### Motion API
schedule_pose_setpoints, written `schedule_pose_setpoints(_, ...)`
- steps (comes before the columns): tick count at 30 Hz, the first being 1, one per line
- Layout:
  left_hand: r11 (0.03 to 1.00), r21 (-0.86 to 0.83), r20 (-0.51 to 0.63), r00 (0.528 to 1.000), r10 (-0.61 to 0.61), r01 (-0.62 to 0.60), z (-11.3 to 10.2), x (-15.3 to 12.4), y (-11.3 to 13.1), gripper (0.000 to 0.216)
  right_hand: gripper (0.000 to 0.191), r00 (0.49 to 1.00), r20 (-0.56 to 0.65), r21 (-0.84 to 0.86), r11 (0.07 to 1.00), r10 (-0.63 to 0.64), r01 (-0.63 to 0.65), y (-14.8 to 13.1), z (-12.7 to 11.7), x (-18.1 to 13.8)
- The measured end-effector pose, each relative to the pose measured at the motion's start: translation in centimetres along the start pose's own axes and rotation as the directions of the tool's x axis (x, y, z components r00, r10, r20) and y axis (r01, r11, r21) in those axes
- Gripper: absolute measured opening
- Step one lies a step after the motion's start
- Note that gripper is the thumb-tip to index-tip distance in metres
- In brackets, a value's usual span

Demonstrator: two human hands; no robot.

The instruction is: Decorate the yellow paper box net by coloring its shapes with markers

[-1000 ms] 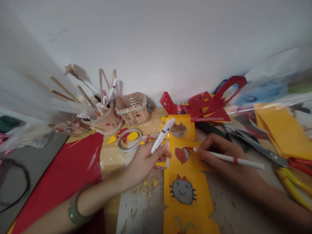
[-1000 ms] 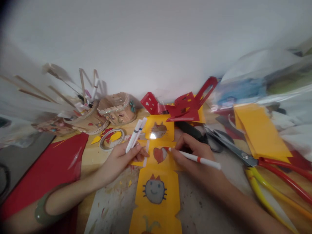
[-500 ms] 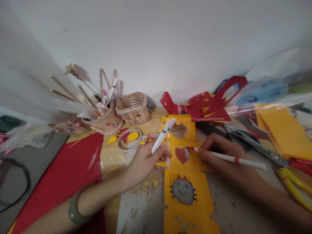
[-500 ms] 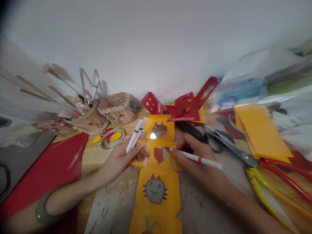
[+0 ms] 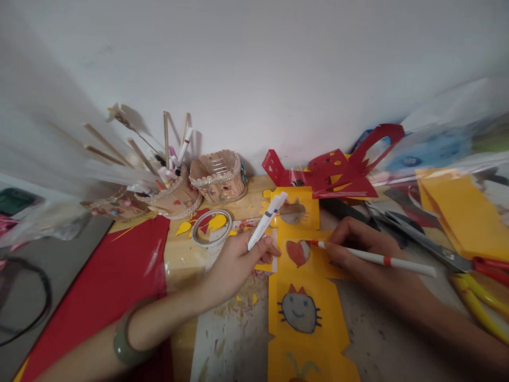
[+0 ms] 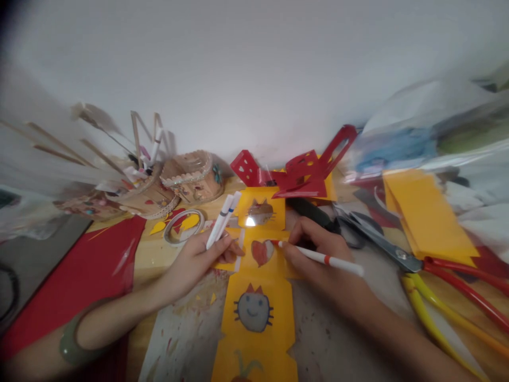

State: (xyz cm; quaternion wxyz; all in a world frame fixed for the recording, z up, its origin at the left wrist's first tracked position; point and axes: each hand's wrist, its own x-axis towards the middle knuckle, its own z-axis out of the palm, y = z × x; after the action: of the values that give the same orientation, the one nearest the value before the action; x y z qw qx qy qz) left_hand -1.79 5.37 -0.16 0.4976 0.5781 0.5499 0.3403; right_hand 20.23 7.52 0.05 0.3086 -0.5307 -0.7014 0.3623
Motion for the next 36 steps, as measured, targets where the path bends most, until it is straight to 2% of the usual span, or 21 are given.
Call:
schedule_pose_setpoints(31, 1.0, 0.01, -0.009, 1.0, -0.012, 0.012, 0.06, -0.07, 0.23, 0.034, 0.02, 1.0, 0.025, 0.022, 1.0, 0.018, -0.018, -0.03, -0.17, -0.13)
schedule_pose_setpoints(36, 1.0, -0.012, -0.004, 1.0, -0.016, 0.016, 0.13, 0.03, 0.27, 0.033, 0.021, 0.999, 0.038, 0.074, 0.997, 0.033, -0.036, 0.19, -0.12, -0.17)
